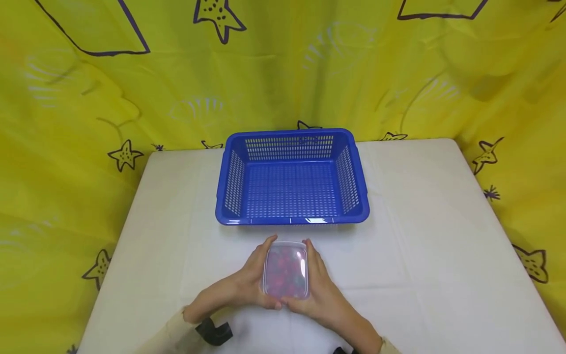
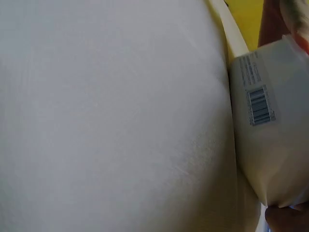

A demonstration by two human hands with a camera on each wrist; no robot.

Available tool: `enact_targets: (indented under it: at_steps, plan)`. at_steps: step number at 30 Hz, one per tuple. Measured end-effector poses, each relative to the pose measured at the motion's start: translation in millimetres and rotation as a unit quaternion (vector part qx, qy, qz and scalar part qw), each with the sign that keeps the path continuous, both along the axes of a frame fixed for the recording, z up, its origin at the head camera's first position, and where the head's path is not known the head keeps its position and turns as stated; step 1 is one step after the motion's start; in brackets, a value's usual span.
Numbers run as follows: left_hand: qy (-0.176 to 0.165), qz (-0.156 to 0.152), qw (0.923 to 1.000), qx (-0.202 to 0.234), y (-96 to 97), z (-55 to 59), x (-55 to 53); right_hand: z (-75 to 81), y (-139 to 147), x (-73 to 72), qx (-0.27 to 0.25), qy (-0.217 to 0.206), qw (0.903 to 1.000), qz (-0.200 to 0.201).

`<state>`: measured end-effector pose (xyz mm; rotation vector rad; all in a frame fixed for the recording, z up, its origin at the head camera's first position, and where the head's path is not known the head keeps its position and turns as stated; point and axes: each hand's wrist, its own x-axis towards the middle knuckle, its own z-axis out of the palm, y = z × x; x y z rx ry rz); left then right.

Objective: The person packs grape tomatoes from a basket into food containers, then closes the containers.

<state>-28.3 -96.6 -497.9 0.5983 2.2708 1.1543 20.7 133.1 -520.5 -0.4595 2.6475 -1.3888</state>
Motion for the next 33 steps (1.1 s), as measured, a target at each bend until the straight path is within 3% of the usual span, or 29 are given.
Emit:
enact_targets:
  at_steps: [3,11,20,25,33]
  plan:
    - [0.002,-0.005,1.0000,-0.002,1.4,-1.0,-0.8,-1.4,0.0,1.5,0.016,0.017,0.9997,-0.005]
    - [0.001,-0.007,0.9999,-0.009,0.3,-2.0,3.9,-6.1,1.8,7.4,0.017,0.013,0.9997,-0.015]
    - [-0.039,-0.048,0.9971,0.044,-20.2,-10.1,-4.2,-9.2,1.7,3.7,-0.054,-0.052,0.9969,-0.024]
    - [-0.057,-0.052,0.9948,0.066,-24.3,-10.1,-4.7,-9.1,-0.6,4.0,-0.059,-0.071,0.9952,-0.031]
    - [-0.015,-0.071,0.9955,0.061,-29.5,-16.4,-10.1,-8.0,2.4,-1.0,-0.049,-0.069,0.9962,-0.023]
